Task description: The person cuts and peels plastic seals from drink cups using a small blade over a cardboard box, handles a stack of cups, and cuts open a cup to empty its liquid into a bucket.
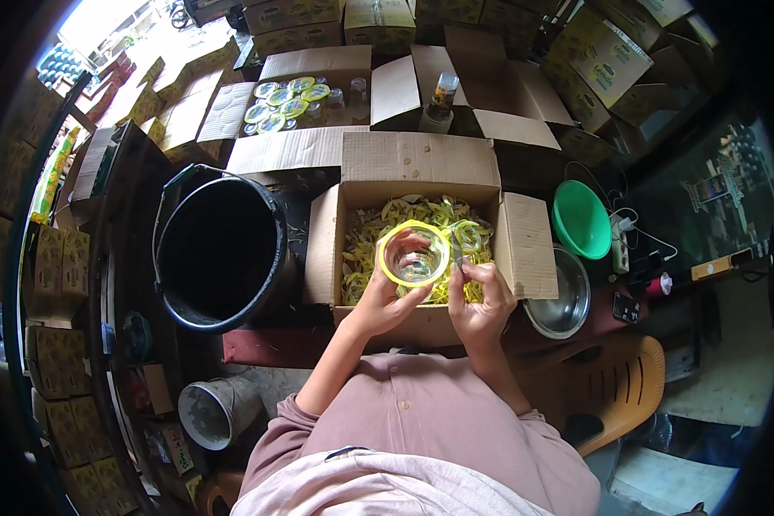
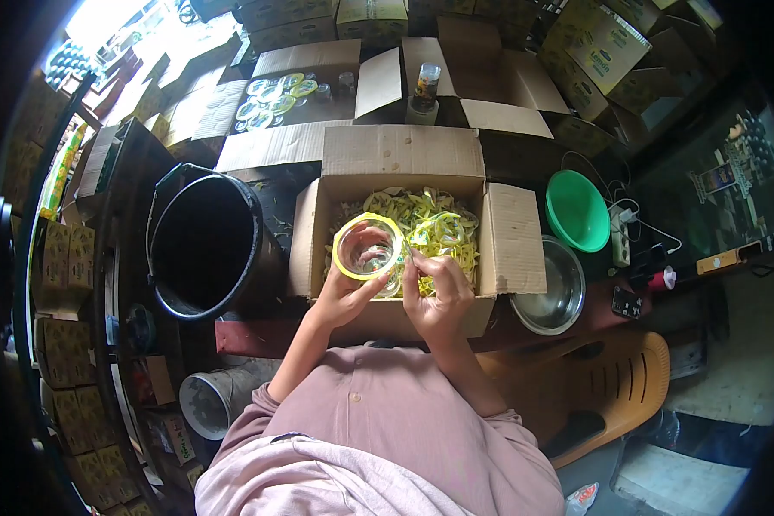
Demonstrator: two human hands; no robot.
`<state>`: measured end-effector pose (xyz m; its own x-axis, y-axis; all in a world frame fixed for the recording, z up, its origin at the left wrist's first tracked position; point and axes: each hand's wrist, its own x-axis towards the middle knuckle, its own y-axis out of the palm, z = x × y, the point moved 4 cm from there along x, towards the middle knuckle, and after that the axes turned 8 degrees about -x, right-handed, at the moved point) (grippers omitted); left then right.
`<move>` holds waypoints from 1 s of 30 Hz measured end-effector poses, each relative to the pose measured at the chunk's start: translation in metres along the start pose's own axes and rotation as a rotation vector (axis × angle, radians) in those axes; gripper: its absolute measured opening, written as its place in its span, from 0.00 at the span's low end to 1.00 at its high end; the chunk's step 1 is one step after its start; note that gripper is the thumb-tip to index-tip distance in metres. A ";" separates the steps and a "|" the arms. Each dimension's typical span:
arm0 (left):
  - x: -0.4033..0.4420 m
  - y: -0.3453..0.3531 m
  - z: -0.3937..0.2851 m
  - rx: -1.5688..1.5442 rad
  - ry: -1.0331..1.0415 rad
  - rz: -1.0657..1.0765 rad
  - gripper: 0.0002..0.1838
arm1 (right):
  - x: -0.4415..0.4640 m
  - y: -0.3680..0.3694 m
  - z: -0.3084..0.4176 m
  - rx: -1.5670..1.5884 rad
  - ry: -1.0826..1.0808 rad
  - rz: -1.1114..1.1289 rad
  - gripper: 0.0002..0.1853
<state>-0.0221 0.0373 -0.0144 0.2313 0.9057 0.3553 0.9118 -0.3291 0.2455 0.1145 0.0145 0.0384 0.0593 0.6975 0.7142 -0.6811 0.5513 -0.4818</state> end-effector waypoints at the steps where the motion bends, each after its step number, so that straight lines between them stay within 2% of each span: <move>1: 0.000 0.000 0.000 0.013 0.006 -0.008 0.38 | -0.002 0.000 0.000 -0.001 0.020 0.000 0.06; 18: -0.005 0.010 -0.003 0.143 -0.002 0.025 0.36 | 0.008 0.002 0.005 -0.027 0.010 -0.010 0.07; 22: -0.008 0.005 0.007 -0.073 -0.078 0.028 0.37 | 0.013 0.001 0.000 0.069 0.028 0.035 0.07; 25: -0.008 0.007 0.006 -0.148 -0.113 0.005 0.38 | 0.005 0.005 -0.010 0.210 0.198 0.038 0.07; 28: -0.006 0.007 0.004 -0.184 -0.118 0.007 0.38 | 0.001 0.002 -0.011 0.195 0.210 0.016 0.06; 30: -0.005 0.005 0.006 -0.199 -0.118 0.013 0.38 | 0.006 -0.002 -0.003 0.110 0.075 0.002 0.06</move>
<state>-0.0173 0.0324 -0.0204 0.2916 0.9222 0.2542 0.8262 -0.3767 0.4189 0.1185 0.0189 0.0417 0.1093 0.7332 0.6711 -0.7571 0.4989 -0.4217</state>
